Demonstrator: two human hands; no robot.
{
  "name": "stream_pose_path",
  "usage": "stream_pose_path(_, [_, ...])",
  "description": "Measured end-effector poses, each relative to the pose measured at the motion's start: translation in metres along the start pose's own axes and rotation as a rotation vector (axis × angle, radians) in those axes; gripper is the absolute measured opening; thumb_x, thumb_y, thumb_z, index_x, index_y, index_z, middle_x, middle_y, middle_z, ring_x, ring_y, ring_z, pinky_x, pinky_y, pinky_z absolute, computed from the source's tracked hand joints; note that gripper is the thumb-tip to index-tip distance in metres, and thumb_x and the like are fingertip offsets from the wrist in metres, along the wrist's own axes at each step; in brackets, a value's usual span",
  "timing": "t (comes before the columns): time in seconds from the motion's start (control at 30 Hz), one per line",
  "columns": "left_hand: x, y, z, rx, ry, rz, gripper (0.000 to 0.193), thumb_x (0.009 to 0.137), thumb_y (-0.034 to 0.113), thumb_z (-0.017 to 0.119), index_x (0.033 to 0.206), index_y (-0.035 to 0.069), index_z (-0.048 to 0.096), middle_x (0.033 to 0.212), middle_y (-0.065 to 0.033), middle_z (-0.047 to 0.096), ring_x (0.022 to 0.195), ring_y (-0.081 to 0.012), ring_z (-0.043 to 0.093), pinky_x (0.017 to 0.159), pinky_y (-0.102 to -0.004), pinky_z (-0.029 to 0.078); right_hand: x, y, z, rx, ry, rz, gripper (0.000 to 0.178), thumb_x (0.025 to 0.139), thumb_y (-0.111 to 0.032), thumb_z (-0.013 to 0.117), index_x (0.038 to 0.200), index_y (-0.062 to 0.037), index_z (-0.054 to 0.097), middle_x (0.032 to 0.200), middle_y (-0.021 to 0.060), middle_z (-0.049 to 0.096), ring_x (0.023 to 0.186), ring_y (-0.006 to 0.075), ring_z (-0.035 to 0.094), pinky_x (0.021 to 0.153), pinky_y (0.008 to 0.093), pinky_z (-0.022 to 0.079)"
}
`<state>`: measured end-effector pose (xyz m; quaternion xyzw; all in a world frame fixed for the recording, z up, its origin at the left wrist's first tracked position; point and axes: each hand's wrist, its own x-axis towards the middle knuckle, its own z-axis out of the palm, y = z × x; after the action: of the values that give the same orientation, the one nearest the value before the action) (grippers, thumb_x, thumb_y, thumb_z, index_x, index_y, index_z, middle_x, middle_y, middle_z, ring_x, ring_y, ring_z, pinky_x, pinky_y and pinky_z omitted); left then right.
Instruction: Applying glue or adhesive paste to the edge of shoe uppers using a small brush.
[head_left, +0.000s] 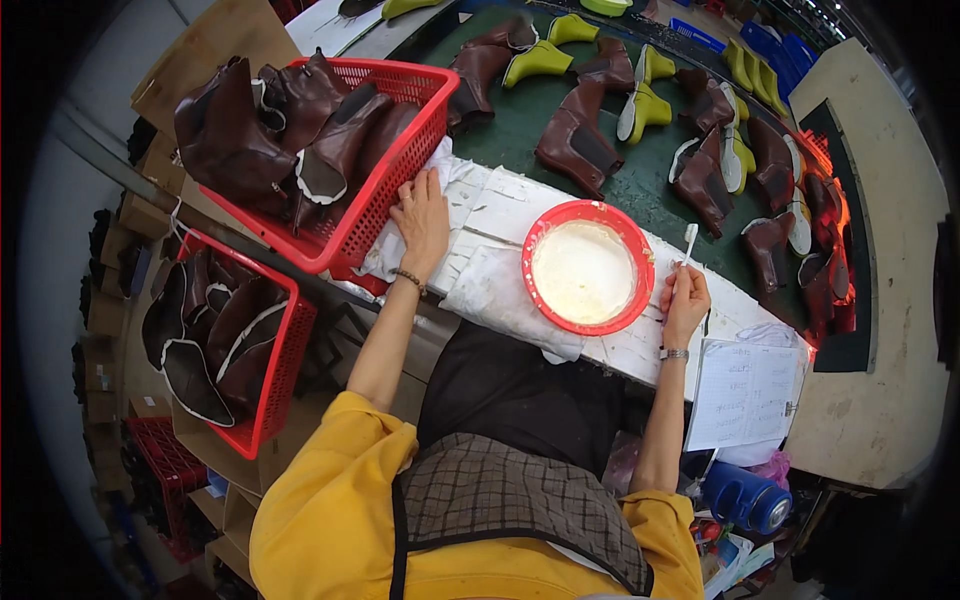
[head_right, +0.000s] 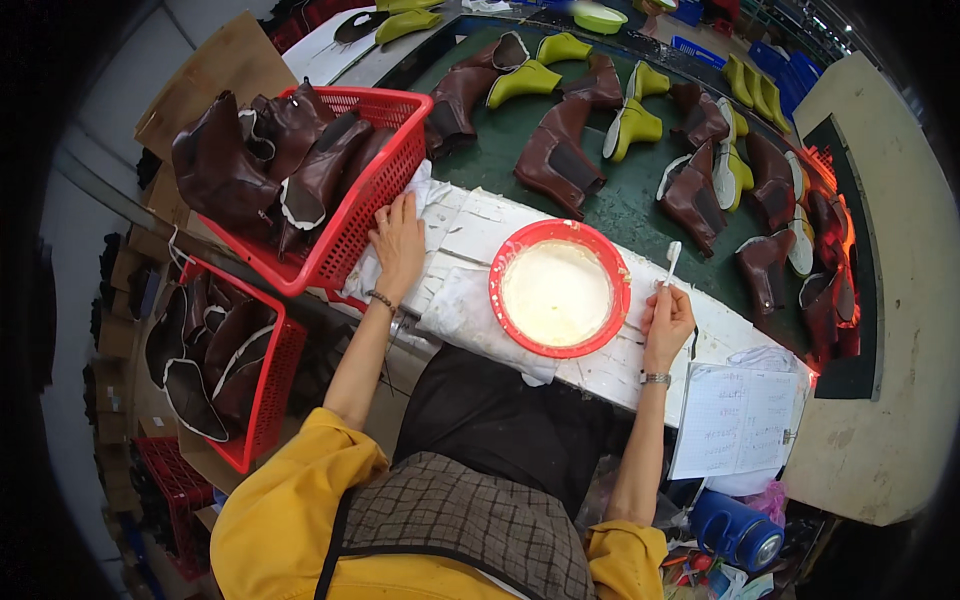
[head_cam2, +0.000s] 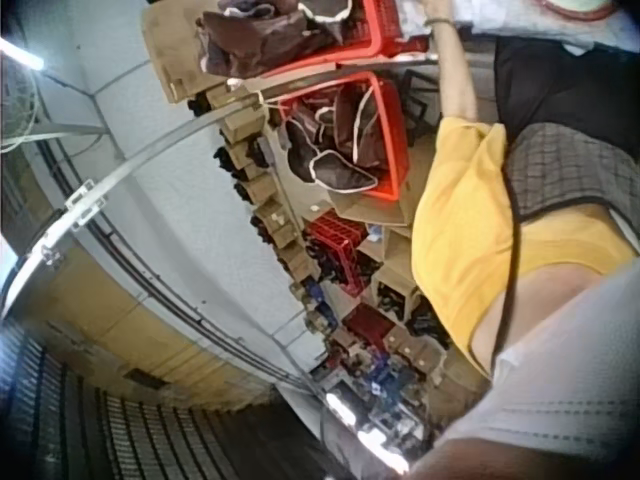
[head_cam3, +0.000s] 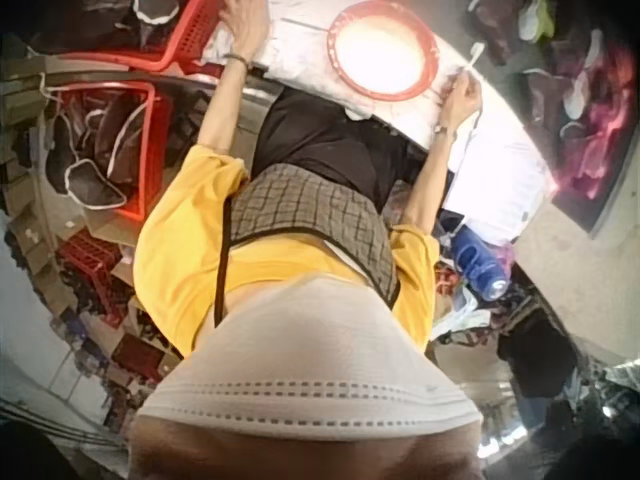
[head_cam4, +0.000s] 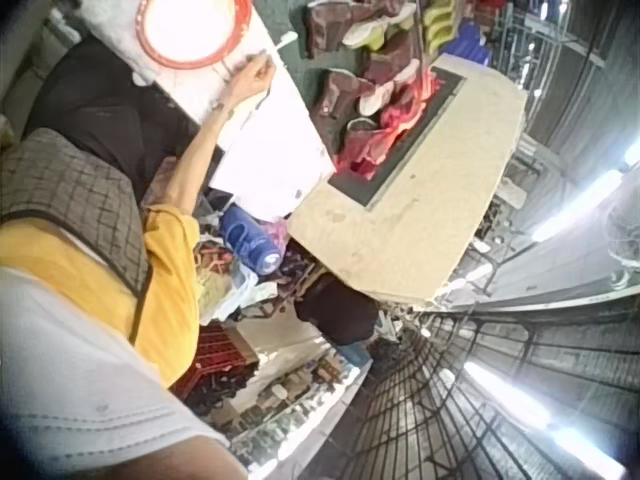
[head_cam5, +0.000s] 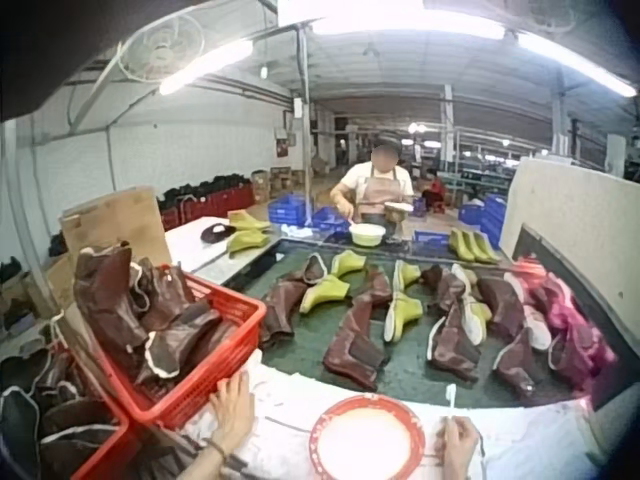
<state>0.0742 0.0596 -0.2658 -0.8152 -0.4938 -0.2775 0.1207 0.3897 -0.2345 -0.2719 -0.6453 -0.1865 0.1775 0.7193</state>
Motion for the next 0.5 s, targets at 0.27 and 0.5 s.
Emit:
stream_pose_path(0.27, [-0.003,-0.020,-0.054,-1.157,-0.247,-0.446,0.042,0.102,0.007,0.050,0.142,-0.001,0.056,0.136,-0.0135,0.063,0.117,-0.0267,0.064,0.101,-0.0319,0.048,-0.060,-0.104,0.041,-0.238,-0.170,-0.187,0.025,0.105,-0.017,0.062,0.123,-0.0017,0.072,0.084,-0.0012,0.067,0.064,0.0013,0.051,0.054,0.0177,0.040])
stream_pose_path(0.5, [-0.025,0.026,-0.146,-2.233,-0.500,-0.780,0.055,0.110,0.037,0.042,0.145,-0.004,0.051,0.132,-0.0138,0.067,0.110,-0.0222,0.069,0.098,-0.0360,0.055,-0.130,-0.126,0.175,-0.428,-0.489,-0.415,0.017,0.096,-0.007,0.068,0.109,0.0031,0.071,0.092,0.0143,0.072,0.081,0.0293,0.071,0.070,0.0345,0.054])
